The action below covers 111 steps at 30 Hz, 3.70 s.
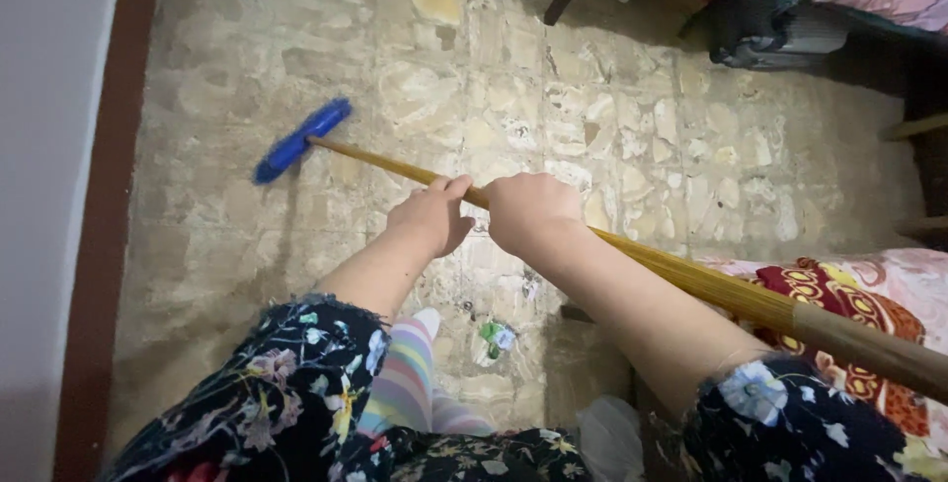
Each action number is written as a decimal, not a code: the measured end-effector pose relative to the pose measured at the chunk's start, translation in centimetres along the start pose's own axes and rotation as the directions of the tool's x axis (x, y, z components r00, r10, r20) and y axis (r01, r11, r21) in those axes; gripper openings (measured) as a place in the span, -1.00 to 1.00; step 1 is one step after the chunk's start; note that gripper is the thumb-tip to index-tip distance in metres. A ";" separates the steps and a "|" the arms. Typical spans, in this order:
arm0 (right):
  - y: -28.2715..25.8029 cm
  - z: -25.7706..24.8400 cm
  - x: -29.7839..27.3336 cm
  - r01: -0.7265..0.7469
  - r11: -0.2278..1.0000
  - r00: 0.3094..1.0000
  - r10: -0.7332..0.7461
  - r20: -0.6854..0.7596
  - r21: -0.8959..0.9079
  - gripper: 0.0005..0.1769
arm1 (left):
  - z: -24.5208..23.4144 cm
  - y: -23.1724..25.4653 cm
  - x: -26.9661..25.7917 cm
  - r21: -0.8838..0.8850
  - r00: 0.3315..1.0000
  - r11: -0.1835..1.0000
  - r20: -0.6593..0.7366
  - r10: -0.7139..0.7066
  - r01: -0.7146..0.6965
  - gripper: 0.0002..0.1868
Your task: Sweeping the bedroom floor with a broom and then smoothing bed sheets and organizing folded clothes on a bed.
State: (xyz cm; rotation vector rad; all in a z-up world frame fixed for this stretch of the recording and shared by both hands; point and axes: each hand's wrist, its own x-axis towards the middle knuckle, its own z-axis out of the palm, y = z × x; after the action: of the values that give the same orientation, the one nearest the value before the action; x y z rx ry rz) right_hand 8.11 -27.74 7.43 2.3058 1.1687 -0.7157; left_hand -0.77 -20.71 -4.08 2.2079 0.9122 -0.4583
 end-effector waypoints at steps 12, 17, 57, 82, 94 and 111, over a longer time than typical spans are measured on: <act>1.3 1.7 0.9 -0.127 0.950 0.989 0.099 0.112 0.284 -0.48 | -1.9 0.9 -1.5 0.132 0.993 0.985 -0.034 0.114 -0.109 -0.56; -0.6 0.7 3.1 -0.086 0.936 0.996 0.069 0.062 0.343 -0.42 | -0.6 -2.8 2.0 0.098 0.985 0.985 -0.085 0.152 -0.144 -0.70; -20.3 -7.7 15.6 0.065 0.964 0.995 -0.082 0.057 0.257 -0.50 | -14.7 -22.9 11.5 0.138 0.986 0.977 0.058 0.158 -0.164 -0.79; -7.1 15.0 -12.6 -0.142 0.926 0.984 0.094 0.151 0.349 -0.54 | 13.9 -10.3 -11.2 0.003 0.941 0.944 0.069 0.330 -0.331 -0.71; 3.5 13.1 -21.6 -0.436 0.816 0.873 0.281 0.398 0.379 -0.40 | 18.0 2.4 -15.4 -0.045 0.794 0.809 0.166 0.585 -0.586 -0.62; 2.2 5.6 -17.7 -0.145 0.954 0.976 0.094 0.196 0.262 -0.48 | 6.7 1.0 -15.8 0.163 0.766 0.775 -0.128 0.630 -0.611 -0.77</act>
State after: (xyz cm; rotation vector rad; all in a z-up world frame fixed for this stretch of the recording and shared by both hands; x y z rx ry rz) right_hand -0.38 -42.73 14.61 2.4466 0.8845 -1.0758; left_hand -11.34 -33.53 0.34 2.5139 0.1827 0.0112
